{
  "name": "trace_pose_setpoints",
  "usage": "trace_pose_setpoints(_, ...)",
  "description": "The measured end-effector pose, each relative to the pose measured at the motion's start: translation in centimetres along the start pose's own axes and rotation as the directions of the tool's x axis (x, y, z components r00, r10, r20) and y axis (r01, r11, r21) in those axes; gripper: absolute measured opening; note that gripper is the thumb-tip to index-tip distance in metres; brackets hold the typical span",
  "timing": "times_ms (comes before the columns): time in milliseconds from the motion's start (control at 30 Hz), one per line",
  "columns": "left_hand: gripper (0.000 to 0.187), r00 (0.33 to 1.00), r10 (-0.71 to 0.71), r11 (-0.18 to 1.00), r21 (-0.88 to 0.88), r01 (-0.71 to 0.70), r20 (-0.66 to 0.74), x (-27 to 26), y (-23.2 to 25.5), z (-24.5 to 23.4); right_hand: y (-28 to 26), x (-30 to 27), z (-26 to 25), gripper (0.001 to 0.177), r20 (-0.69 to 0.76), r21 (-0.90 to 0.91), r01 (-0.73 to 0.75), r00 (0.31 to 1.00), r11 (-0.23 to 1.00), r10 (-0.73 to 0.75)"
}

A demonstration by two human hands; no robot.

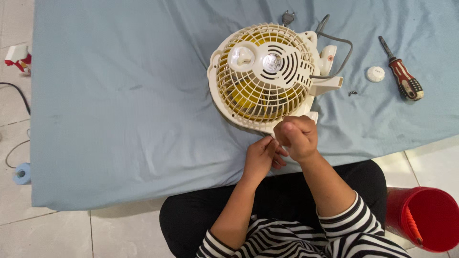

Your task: The person assembles a small electric fan by attaching the front grille to the fan body and securing it with multiple screws using a screwdriver. They tighten each screw in sequence while holding the fan steady.

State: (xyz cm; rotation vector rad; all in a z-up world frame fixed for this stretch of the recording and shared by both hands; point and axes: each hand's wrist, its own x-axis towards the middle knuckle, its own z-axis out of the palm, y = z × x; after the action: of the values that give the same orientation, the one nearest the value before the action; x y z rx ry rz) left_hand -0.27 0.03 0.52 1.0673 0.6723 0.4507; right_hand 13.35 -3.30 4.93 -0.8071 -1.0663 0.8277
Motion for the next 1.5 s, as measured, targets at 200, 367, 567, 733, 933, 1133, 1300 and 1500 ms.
trace_pose_setpoints(200,0.029,1.0,-0.022,0.998,-0.061,0.022,0.011,0.1,-0.4,0.0,0.7,-1.2,0.3,0.047,-0.149,-0.02,0.077,0.986,0.997,-0.079)
trace_pose_setpoints(367,0.028,1.0,-0.015,0.998,-0.059,0.015,0.001,0.4,-0.9,0.0,1.6,-1.5,1.0,0.047,-0.324,-0.027,0.127,0.937,0.992,-0.129)
trace_pose_setpoints(567,0.028,0.999,0.034,0.999,-0.042,-0.033,0.013,0.0,-0.3,0.0,1.5,-1.6,0.5,0.043,-0.314,0.013,0.121,0.943,0.993,-0.111)
trace_pose_setpoints(733,0.03,1.0,0.001,1.0,0.0,-0.001,0.001,-0.6,1.0,0.5,-3.3,-0.2,-0.5,0.027,0.176,0.013,-0.065,0.983,0.998,0.062)
trace_pose_setpoints(933,0.027,0.999,0.051,0.999,-0.013,-0.052,-0.012,-0.7,0.9,0.6,-6.2,5.1,-0.2,0.01,0.505,-0.355,0.095,0.857,0.93,0.105)
trace_pose_setpoints(1133,0.028,0.998,0.065,0.998,-0.006,-0.064,0.014,-0.3,0.8,0.2,-3.2,3.5,-1.2,0.04,0.45,-0.042,-0.362,0.825,0.931,0.341)
trace_pose_setpoints(1300,0.028,1.0,0.015,1.0,-0.016,-0.015,-0.003,-0.1,0.4,0.1,0.6,1.1,-1.9,0.053,0.196,0.076,-0.093,0.978,0.993,0.077)
trace_pose_setpoints(1500,0.028,0.999,-0.024,0.999,-0.041,0.022,-0.028,0.0,-0.1,0.2,1.4,-1.3,-0.8,0.057,-0.015,0.029,0.018,1.0,0.999,-0.017)
